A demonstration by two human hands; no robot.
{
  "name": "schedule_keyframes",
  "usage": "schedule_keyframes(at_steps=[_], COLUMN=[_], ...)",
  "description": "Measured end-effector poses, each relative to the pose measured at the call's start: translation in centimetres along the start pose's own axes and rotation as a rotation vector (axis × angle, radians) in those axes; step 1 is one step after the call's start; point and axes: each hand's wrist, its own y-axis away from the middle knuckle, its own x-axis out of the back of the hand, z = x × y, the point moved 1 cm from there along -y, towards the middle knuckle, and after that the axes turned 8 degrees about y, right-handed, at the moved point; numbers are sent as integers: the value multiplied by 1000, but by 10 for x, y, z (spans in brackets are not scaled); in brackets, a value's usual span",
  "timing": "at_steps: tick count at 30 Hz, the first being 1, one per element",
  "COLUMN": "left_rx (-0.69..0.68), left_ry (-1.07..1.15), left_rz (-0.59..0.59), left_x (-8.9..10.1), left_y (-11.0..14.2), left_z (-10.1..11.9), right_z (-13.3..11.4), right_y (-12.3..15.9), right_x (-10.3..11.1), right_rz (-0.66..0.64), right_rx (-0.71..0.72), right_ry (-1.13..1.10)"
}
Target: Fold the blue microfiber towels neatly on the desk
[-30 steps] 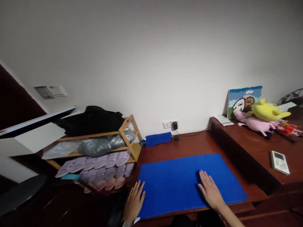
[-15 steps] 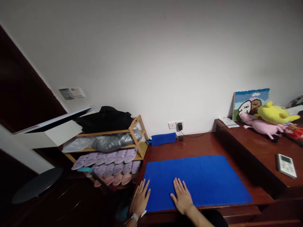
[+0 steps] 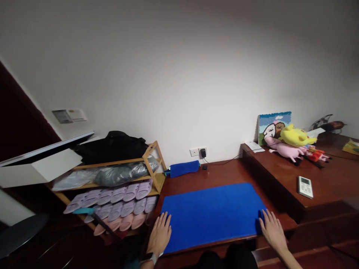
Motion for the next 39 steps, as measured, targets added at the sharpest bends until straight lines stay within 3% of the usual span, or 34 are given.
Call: schedule_keyframes(at_steps=[2,5,8,11,20,29,35,39], left_rx=[-120,-444,-527,-586,-659,-800,-864,-849], left_ry=[-41,-71,-69,-68,-134,-227,-201,-137], left_rz=[-30,-157,-171,-148,-45,128,159,63], left_x=[22,44,51,58,103,148,148,124], left_y=[-1,-2,-8,-15,-10,-9,-13,-18], left_z=[46,131,199,234,245,267,273,267], right_z=[-43,-158,-266,-319,-325,-327,-324,-322], right_y=[8,30,60,79,83,93,92,90], right_x=[22,49,68,83,111,111,108,102], right_rz=[10,-135,-238,-198,-71,116,148,91], right_rx=[-90,61,228,233,291,260,250,266], right_ry=[-32,-312,-546,-637,-779,-838,-856,-832])
